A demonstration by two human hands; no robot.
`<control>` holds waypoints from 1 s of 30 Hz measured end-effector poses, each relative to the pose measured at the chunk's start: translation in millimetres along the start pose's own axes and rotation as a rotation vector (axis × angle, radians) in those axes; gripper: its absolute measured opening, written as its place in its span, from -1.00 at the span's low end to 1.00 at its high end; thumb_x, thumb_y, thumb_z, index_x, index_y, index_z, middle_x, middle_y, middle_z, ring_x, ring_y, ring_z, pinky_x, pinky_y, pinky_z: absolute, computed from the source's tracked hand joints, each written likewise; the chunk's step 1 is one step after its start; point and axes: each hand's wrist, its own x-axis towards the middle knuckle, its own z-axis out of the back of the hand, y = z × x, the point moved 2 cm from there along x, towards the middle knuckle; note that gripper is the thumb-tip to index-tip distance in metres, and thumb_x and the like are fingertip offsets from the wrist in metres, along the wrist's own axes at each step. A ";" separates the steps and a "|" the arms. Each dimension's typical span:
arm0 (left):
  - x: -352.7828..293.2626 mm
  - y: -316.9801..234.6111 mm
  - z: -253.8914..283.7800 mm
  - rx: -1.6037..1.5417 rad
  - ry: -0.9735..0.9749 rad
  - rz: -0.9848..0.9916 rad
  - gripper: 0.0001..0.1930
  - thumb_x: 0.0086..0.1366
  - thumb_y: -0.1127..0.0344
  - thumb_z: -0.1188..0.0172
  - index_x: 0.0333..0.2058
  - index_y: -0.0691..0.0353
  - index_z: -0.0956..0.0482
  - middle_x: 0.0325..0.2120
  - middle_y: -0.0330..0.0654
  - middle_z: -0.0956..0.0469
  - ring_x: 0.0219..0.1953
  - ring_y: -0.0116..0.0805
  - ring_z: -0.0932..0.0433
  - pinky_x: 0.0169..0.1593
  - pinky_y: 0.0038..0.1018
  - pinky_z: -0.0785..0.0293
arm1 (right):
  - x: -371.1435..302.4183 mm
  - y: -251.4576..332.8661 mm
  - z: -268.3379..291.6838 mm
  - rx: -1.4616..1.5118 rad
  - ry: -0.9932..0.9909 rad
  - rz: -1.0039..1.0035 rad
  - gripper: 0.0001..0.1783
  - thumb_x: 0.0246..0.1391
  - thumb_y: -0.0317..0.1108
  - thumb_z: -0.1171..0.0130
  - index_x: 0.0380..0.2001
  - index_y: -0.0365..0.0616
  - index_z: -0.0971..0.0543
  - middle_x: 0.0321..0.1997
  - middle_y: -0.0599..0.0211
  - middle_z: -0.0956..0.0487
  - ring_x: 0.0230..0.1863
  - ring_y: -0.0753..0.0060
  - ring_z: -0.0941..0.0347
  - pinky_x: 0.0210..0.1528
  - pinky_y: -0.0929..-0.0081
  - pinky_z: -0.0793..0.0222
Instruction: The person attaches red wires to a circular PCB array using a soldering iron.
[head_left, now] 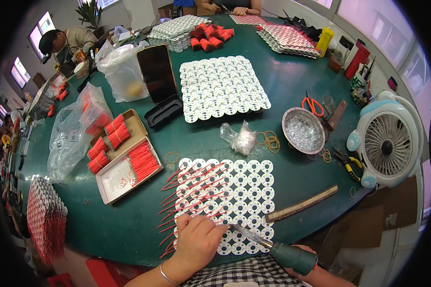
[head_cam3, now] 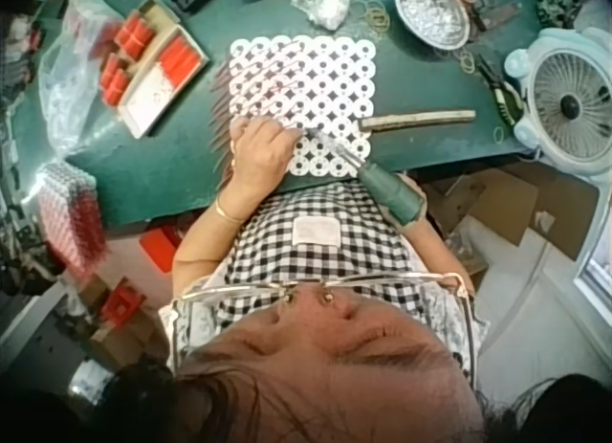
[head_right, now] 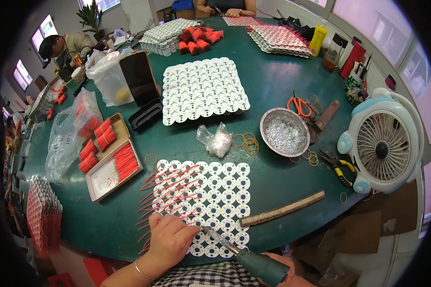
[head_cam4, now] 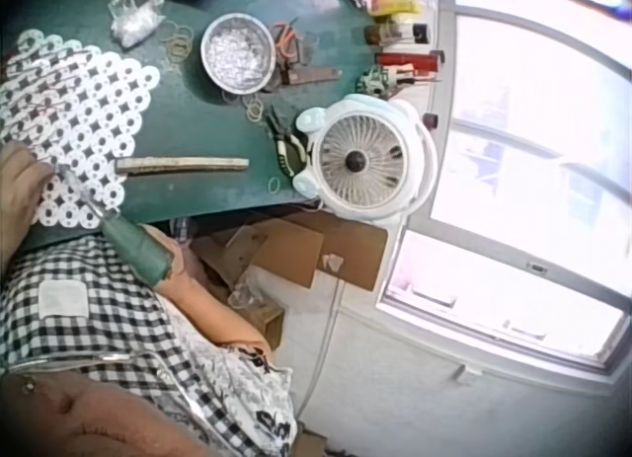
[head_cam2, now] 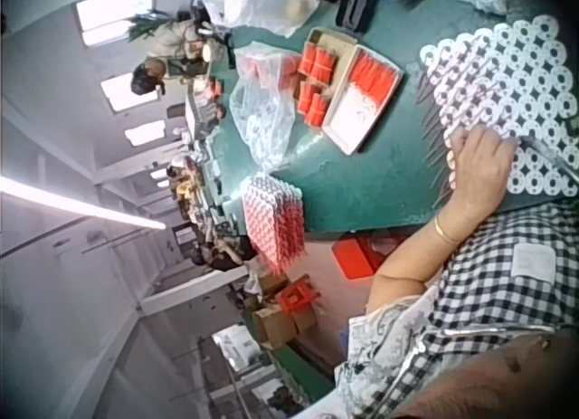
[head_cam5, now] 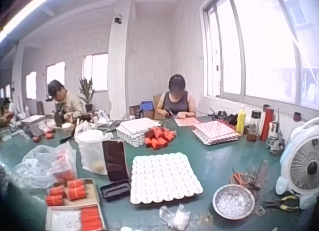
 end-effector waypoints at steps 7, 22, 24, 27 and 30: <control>0.1 -1.2 2.3 0.012 0.003 -0.012 -0.90 -0.07 0.37 -0.13 -0.51 0.01 -0.54 -0.65 -0.41 -0.32 -0.47 -0.50 -0.36 -0.28 -0.43 -0.10 | 4.3 7.0 6.5 0.332 0.075 -0.345 -0.74 0.03 -0.20 -0.03 -0.44 -0.19 -0.52 -0.67 0.37 -0.51 -0.63 0.51 -0.47 -0.54 0.59 -0.39; -19.4 -6.0 9.4 0.052 -0.030 0.148 -0.85 -0.13 0.33 -0.24 -0.53 0.03 -0.46 -0.55 -0.39 -0.37 -0.38 -0.42 -0.35 -0.19 -0.34 -0.08 | -7.6 -0.3 1.7 0.346 0.162 -0.193 -0.82 -0.08 -0.31 -0.12 -0.41 -0.18 -0.52 -0.52 0.32 -0.54 -0.52 0.40 -0.49 -0.44 0.50 -0.39; -19.7 -7.1 9.0 0.042 -0.063 0.162 -0.84 -0.19 0.36 -0.27 -0.58 0.03 -0.46 -0.59 -0.41 -0.38 -0.42 -0.42 -0.35 -0.19 -0.34 -0.06 | -12.1 1.3 1.6 0.136 0.088 -0.060 -0.82 -0.14 -0.37 -0.15 -0.39 -0.15 -0.52 -0.44 0.30 -0.54 -0.45 0.32 -0.49 -0.36 0.43 -0.38; -20.6 -6.3 6.6 0.039 -0.064 0.161 -0.84 -0.19 0.37 -0.27 -0.59 0.03 -0.46 -0.59 -0.41 -0.38 -0.42 -0.42 -0.35 -0.19 -0.34 -0.06 | -13.4 -0.5 -0.7 0.195 0.093 -0.081 -0.80 -0.17 -0.40 -0.17 -0.37 -0.13 -0.53 -0.40 0.31 -0.54 -0.41 0.28 -0.48 -0.31 0.39 -0.36; -18.2 -8.7 5.0 0.043 -0.059 0.153 -0.84 -0.19 0.38 -0.26 -0.59 0.04 -0.45 -0.59 -0.40 -0.38 -0.42 -0.41 -0.35 -0.19 -0.34 -0.06 | -11.7 0.1 0.0 0.158 0.102 -0.092 -0.78 -0.18 -0.40 -0.18 -0.35 -0.13 -0.53 -0.40 0.31 -0.54 -0.42 0.28 -0.48 -0.33 0.39 -0.36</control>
